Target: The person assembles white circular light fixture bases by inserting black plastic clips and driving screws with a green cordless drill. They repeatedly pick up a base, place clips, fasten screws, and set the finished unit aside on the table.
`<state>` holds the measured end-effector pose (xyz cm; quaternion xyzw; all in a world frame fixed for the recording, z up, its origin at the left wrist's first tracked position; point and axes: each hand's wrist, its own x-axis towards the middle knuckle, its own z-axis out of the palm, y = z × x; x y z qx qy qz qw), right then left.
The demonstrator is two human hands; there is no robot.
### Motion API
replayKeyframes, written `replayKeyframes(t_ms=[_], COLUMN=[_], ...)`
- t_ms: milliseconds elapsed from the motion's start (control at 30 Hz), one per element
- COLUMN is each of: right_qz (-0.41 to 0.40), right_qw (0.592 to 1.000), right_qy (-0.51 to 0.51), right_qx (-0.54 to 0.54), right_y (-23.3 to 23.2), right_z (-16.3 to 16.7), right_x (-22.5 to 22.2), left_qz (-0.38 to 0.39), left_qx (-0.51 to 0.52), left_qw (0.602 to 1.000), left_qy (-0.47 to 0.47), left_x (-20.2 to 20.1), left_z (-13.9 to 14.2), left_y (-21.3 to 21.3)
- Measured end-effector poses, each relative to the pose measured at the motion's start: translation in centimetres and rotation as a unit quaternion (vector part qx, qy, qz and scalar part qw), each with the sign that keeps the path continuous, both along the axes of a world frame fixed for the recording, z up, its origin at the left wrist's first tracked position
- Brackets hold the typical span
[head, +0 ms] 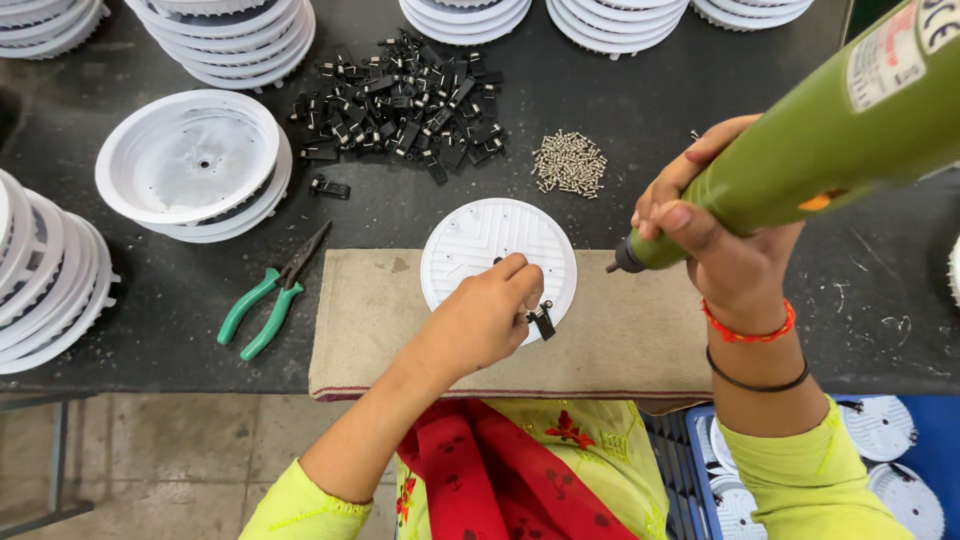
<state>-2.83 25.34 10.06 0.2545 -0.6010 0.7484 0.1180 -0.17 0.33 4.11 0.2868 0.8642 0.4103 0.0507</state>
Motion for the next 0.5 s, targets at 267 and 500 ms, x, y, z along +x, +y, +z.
replayKeyframes(t_ms=[267,500], right_qz=[0.006,0.017], right_qw=[1.0,1.0], right_qy=[-0.004,-0.021], right_qx=[-0.002,-0.013], right_y=[-0.1,-0.7], right_z=[-0.7,-0.7], right_x=[0.5,1.1], left_qz=[-0.009,-0.013], left_qx=[-0.066,-0.115], left_qw=[0.997,0.988], left_qy=[0.048,0.106], left_x=[0.5,1.1], left_z=[0.1,0.8], left_y=[0.7,1.7])
